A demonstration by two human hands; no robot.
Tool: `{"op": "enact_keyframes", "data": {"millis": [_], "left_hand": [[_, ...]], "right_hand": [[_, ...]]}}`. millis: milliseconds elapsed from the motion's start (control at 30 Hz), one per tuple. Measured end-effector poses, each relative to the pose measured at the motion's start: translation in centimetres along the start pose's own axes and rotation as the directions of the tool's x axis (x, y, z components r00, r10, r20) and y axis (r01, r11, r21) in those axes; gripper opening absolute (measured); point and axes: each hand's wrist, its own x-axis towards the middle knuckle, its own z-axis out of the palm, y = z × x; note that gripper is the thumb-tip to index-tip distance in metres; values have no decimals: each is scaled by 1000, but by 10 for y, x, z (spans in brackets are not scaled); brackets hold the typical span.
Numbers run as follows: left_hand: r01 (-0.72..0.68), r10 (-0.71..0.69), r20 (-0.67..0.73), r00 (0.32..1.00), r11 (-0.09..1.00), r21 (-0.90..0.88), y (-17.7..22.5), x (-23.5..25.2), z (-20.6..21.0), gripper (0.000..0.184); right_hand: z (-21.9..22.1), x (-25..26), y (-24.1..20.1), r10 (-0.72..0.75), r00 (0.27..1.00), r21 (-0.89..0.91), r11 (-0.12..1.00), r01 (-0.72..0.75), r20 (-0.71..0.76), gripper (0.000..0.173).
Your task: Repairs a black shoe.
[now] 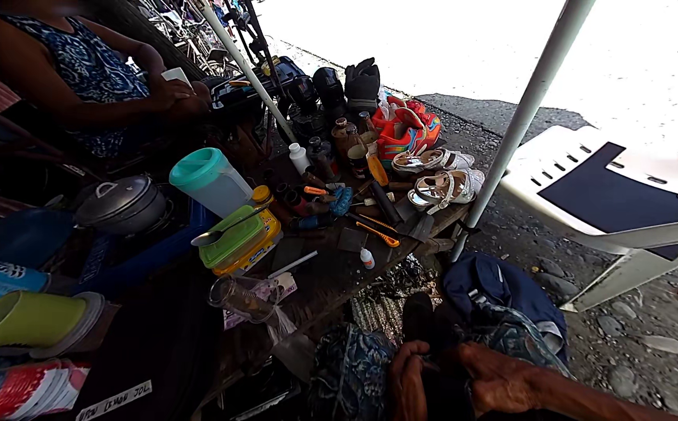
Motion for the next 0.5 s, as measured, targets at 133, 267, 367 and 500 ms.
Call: {"op": "enact_keyframes", "data": {"millis": [133, 267, 367, 500], "left_hand": [[4, -4, 2, 1000, 1000, 8, -1, 0, 0, 37], [9, -9, 2, 1000, 1000, 14, -3, 1, 0, 37], [14, -14, 0, 1000, 1000, 9, -2, 2, 0, 37], [15, -15, 0, 1000, 1000, 7, -2, 2, 0, 37]], "right_hand": [[0, 1, 3, -13, 1000, 6, 1000, 13, 3, 40], [1, 3, 7, -11, 1000, 12, 1000, 11, 1, 40], [2, 4, 8, -9, 1000, 21, 1000, 9, -2, 40], [2, 4, 10, -12, 1000, 15, 1000, 12, -5, 42]]}}
